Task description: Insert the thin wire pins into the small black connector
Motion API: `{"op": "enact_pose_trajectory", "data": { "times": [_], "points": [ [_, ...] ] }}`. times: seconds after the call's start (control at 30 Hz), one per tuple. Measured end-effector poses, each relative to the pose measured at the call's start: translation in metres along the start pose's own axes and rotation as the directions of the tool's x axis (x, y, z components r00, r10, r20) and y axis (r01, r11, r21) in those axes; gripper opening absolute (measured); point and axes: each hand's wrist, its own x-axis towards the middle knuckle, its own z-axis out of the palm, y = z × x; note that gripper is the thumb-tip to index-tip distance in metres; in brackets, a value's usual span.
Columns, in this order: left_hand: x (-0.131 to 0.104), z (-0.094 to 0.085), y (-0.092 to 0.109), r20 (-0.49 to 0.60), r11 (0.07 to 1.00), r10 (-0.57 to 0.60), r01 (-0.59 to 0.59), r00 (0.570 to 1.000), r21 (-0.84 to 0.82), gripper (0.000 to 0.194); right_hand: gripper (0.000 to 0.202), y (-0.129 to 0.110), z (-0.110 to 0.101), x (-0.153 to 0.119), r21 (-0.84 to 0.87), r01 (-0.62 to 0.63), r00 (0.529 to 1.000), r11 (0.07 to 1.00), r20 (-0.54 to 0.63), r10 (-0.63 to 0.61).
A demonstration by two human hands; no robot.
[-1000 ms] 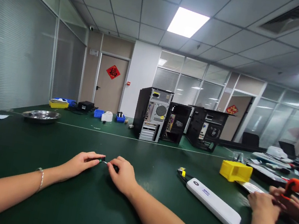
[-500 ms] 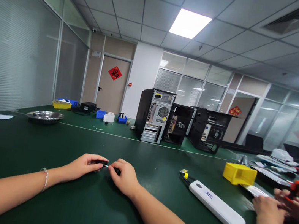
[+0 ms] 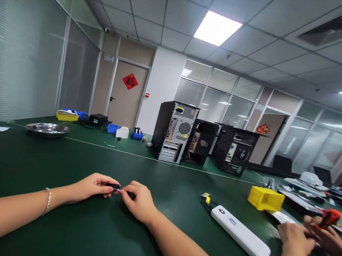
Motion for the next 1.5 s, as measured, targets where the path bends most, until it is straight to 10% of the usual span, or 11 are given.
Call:
{"op": "enact_pose_trajectory", "data": {
  "times": [0.7,1.5],
  "points": [
    [-0.002,-0.002,0.009,0.127,0.999,-0.023,0.018,0.992,0.037,0.036,0.022,-0.001,0.000,-0.001,0.023,0.060,0.997,0.998,0.049,-0.061],
    [0.003,0.001,-0.004,-0.087,0.996,-0.023,0.030,0.996,0.078,0.041,0.025,0.000,0.002,0.000,-0.062,-0.048,0.999,0.997,-0.020,0.047]
  ]
}}
